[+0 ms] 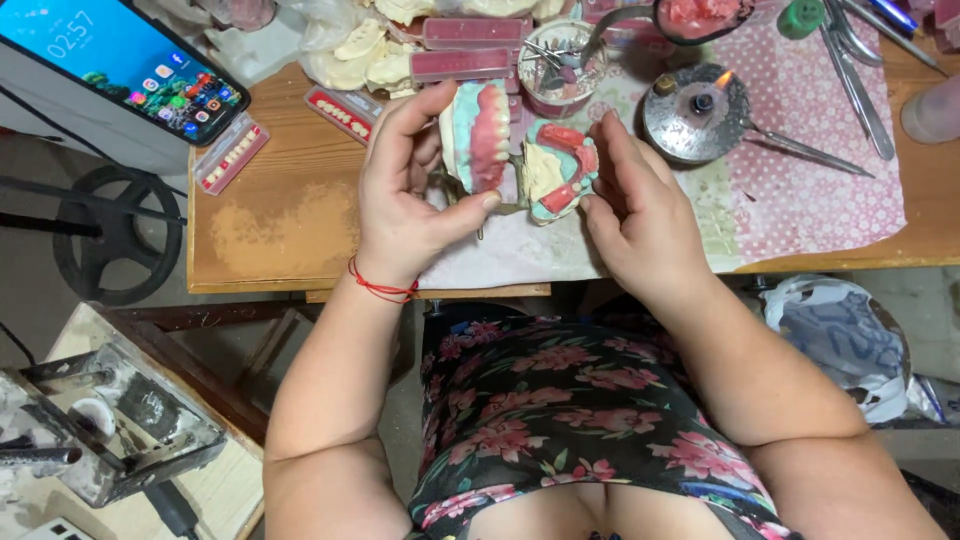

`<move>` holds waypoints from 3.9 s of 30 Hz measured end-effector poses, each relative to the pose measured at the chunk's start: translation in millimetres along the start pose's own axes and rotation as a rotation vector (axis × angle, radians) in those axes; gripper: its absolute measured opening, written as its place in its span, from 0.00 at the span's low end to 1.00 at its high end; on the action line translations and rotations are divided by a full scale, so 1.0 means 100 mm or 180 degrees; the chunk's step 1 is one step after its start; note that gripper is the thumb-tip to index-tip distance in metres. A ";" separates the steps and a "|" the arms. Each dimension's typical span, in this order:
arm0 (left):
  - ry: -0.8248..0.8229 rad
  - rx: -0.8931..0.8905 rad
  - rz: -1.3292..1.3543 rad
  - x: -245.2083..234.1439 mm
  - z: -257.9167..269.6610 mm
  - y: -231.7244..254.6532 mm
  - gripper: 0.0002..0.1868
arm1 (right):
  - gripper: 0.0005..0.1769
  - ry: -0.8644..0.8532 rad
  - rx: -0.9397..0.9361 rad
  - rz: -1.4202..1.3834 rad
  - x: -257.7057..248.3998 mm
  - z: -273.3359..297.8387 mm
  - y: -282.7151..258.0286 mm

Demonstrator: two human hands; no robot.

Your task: Applying and shaping wax on a dental model using a carving tool and heat, and refining components with a dental handpiece

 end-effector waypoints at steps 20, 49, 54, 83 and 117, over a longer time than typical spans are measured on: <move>0.0076 0.0035 -0.1506 0.16 -0.12 0.15 0.44 | 0.06 0.1186 -0.0711 0.1520 -1.12 0.63 0.55; -0.0122 0.0213 -0.0567 0.10 -0.08 -0.07 0.44 | 0.10 0.0686 -0.0305 0.1625 -1.19 0.79 1.11; -0.0085 0.0251 -0.0798 0.12 -0.10 -0.05 0.44 | 0.10 0.0649 -0.0358 0.1511 -1.20 0.78 1.03; -0.0525 -0.1285 -0.1066 0.74 -0.65 0.21 0.28 | 0.13 0.2027 0.1061 -0.3294 -0.83 0.22 0.74; -0.1277 -0.1234 -0.0766 0.73 -0.65 -0.19 0.30 | 0.13 0.2145 0.1034 -0.3294 -0.81 0.28 0.85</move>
Point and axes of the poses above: each hand's wrist, its own z-axis away from the middle knuckle, its own x-axis out of the palm, y = z × x, the point moved 6 cm from there along -z, towards the middle knuckle, and after that the axes turned 6 degrees about -y, right-handed, at the moved point
